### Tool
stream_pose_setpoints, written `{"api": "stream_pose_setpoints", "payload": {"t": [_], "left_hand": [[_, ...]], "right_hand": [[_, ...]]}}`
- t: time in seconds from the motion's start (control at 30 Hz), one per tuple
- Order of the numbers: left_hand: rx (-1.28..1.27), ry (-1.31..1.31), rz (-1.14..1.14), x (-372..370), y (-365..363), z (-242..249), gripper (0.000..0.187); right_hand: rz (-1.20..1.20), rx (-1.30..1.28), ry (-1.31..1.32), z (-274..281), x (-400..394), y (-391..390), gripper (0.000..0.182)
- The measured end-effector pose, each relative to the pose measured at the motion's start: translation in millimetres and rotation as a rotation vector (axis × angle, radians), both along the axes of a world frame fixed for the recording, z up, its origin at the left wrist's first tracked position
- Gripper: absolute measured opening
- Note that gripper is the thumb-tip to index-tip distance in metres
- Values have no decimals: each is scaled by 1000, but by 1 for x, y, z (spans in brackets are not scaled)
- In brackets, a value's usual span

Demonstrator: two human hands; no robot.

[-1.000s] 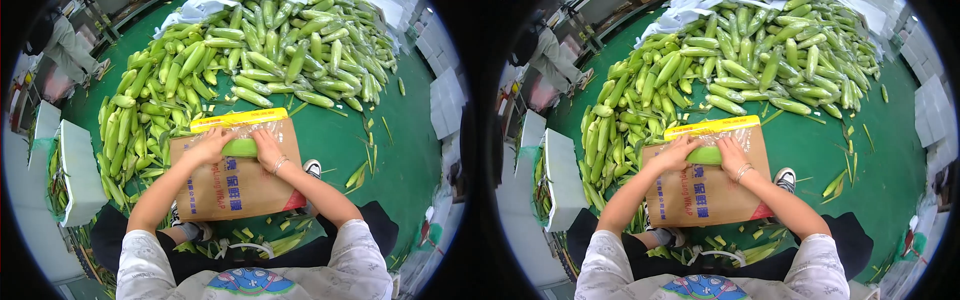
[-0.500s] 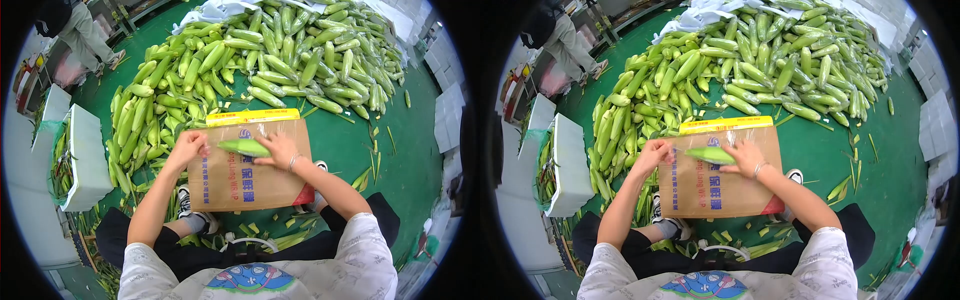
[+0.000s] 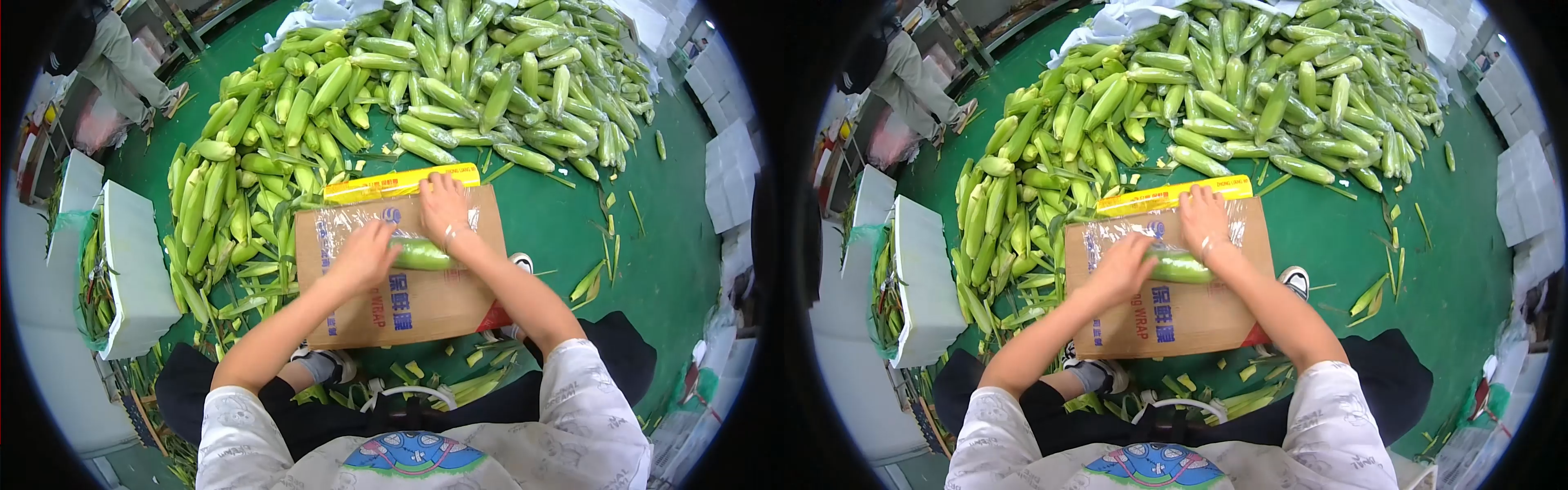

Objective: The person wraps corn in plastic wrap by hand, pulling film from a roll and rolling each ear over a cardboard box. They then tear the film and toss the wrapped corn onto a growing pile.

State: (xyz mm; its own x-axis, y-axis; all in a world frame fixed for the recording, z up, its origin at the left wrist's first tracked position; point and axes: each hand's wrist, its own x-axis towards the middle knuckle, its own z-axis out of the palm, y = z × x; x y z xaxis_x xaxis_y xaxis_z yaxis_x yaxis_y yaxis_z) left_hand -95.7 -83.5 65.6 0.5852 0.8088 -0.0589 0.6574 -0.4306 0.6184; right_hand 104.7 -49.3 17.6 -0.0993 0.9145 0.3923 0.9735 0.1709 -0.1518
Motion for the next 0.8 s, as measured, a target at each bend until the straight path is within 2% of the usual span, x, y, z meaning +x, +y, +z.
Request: {"api": "stream_pose_setpoints", "payload": {"t": [0.07,0.1,0.17,0.2,0.27,0.3,0.33,0.37,0.43,0.47,0.5,0.53,0.57,0.6,0.63,0.7,0.73,0.77,0.8], "left_hand": [[596,78,-137,2,-7,-31,53],[629,150,-128,1,-7,-39,69],[568,133,-90,3,10,-57,71],[502,108,-61,4,16,-59,72],[507,25,-104,6,8,-61,72],[462,-50,-102,9,-4,-63,69],[421,-125,-99,13,-17,-64,66],[344,-129,-42,17,-37,-64,60],[-179,-37,63,28,-75,-40,63],[-655,9,64,26,-93,-44,73],[-948,-196,168,23,-123,-59,72],[-1413,-278,238,24,-131,-22,71],[-1980,-492,271,10,-143,-21,69],[-2412,-452,267,0,-164,-16,67],[-2288,-365,-44,-10,-193,-25,66],[-1608,-14,-838,-13,-231,-24,63],[-1567,-21,-768,-24,-242,-22,70],[-1655,-35,-498,-40,-243,-21,67],[-1725,-58,-212,-51,-228,2,64]], "right_hand": [[268,-552,353,-18,-5,42,33],[276,-540,351,-10,-10,48,33],[452,-1104,597,8,-19,42,44],[453,-1109,597,4,-17,38,44],[613,-1082,559,-1,-5,21,52],[714,-1045,451,-9,-5,10,56],[707,-1047,450,-3,-4,-2,56],[711,-1026,359,3,-3,-15,57],[745,-938,239,-4,-4,-40,61],[744,-940,236,-14,-4,-50,61],[724,-771,157,-20,-6,-60,62],[702,-605,85,-19,-10,-68,63],[695,-599,69,-18,-10,-70,64],[704,-598,69,-18,-10,-71,64],[716,-615,113,-19,-8,-70,63],[721,-550,199,-23,-7,-68,58],[725,-550,199,-13,-5,-76,58],[759,-711,279,-2,-3,-79,49],[800,-875,357,15,-5,-82,43]]}}
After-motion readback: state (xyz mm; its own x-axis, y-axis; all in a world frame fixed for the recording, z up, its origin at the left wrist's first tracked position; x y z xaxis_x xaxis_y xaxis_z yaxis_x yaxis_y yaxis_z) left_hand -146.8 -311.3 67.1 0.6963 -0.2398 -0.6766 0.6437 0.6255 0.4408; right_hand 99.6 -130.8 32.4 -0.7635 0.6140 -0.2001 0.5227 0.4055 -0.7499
